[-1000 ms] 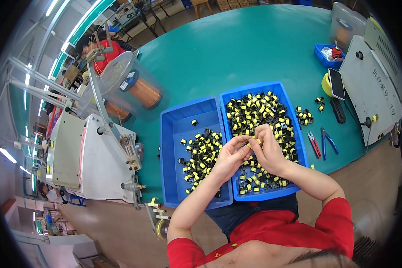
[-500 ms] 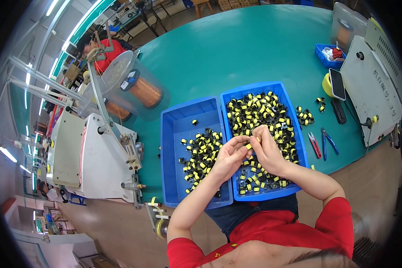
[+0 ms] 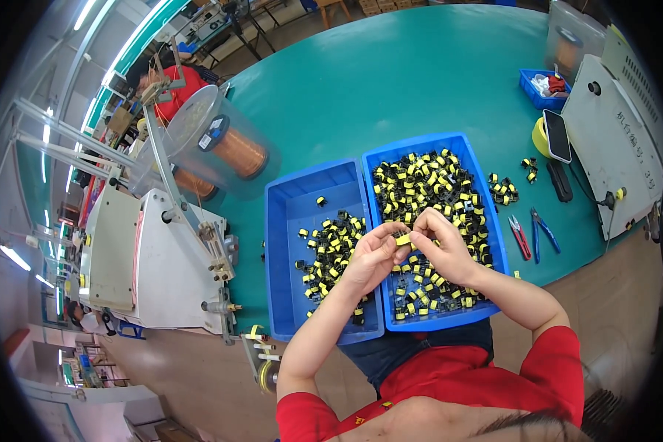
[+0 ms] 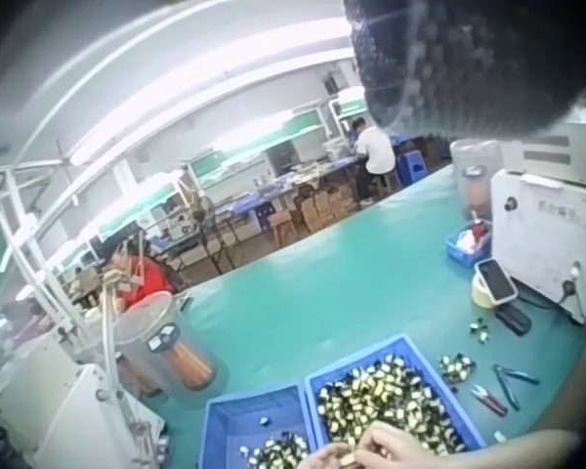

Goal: The person assembles small electronic components by hand and with pliers at a factory workbench.

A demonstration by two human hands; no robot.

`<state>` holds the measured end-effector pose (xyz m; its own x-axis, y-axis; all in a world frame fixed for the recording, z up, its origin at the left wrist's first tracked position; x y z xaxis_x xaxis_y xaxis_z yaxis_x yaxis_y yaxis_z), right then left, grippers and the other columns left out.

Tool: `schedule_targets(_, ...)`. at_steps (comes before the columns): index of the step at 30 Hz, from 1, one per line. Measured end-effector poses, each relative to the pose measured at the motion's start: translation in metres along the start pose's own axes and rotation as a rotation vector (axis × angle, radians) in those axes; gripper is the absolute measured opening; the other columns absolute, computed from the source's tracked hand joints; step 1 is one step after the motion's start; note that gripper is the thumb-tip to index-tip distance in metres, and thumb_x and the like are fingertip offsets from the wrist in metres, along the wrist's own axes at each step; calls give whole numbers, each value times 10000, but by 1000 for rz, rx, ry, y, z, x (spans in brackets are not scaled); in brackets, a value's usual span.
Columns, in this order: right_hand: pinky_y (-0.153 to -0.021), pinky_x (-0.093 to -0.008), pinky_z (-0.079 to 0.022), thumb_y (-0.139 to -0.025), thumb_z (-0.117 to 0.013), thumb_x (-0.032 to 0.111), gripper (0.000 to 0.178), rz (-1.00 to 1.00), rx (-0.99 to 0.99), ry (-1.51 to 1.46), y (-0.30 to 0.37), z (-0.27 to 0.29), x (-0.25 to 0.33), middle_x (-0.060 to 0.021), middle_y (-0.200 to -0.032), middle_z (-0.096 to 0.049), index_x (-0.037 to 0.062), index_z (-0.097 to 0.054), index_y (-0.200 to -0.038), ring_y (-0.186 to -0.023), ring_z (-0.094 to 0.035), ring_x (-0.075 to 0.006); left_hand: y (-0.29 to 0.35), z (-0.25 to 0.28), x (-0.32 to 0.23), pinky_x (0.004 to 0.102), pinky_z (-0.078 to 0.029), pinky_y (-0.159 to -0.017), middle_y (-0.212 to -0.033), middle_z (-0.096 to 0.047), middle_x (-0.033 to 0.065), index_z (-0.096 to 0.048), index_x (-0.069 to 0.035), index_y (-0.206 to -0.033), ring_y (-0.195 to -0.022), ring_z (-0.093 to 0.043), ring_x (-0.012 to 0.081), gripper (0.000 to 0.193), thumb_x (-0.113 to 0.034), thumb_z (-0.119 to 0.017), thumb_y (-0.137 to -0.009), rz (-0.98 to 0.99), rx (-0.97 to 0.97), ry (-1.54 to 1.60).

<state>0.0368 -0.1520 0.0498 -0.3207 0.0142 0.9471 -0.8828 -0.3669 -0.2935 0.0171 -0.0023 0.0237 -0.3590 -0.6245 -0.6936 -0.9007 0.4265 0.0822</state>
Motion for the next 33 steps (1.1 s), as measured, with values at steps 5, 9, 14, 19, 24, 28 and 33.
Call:
schedule_targets(5,-593,-241,-390,-862,-529,76,124,-40,51,18,-1,-4,10,-48,-794,-425,0,-457,-795,-666,-450,-114,4,-1,-3,247,-397,-716,-822,-539,10,-476,-10,-1178,-782,-489,128,326,-151,-554,-895,-37,-5,-12)
schedule_targets(9,-584,-249,-398,-853,-539,61,111,12,7,90,0,-3,7,-52,-798,-431,0,-462,-800,-675,-466,-118,2,-4,-2,254,-420,-799,-916,-570,31,-449,12,-1219,-878,-521,130,380,-126,-567,-885,-60,-59,-64)
schedule_targets(14,-575,-264,-410,-798,-580,38,94,161,10,192,3,-5,6,-68,-785,-446,7,-492,-799,-659,-488,-150,2,-3,0,235,-425,-732,-1066,-534,69,-449,24,-1211,-836,-521,110,382,-46,-580,-859,-72,-144,-208)
schedule_targets(19,-548,-270,-393,-794,-590,44,99,134,-32,208,2,-2,7,-63,-757,-452,10,-500,-771,-641,-480,-152,2,1,-5,250,-447,-724,-982,-537,81,-455,25,-1142,-816,-545,135,326,-18,-583,-846,-67,-179,-224)
schedule_targets(24,-598,-308,-433,-827,-576,94,106,78,17,204,0,-3,6,-90,-798,-487,6,-518,-835,-679,-520,-191,3,1,-10,245,-459,-732,-942,-583,82,-491,37,-1148,-810,-563,124,311,-41,-576,-860,-85,-187,-286)
schedule_targets(28,-584,-298,-447,-860,-579,137,164,-9,60,155,0,-4,2,-101,-801,-485,3,-500,-808,-652,-545,-189,3,-5,-11,238,-467,-737,-952,-597,73,-499,45,-1167,-809,-558,108,325,-31,-579,-861,-142,-183,-421)
schedule_targets(33,-582,-323,-448,-838,-608,166,200,-94,65,270,-2,-2,-10,-100,-746,-500,14,-501,-763,-668,-566,-223,4,-8,-16,233,-467,-713,-992,-591,74,-504,39,-1184,-802,-553,105,339,4,-569,-854,-185,-210,-601)
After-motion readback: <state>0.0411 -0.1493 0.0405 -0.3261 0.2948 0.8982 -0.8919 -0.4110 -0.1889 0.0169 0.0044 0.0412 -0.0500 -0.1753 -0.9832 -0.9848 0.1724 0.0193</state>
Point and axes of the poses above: each hand's wrist, its own y-axis away from the middle knuckle, its own z-axis out of the back of the hand, x = y × z, the point moved 3 cm from there along -y, towards the middle knuckle
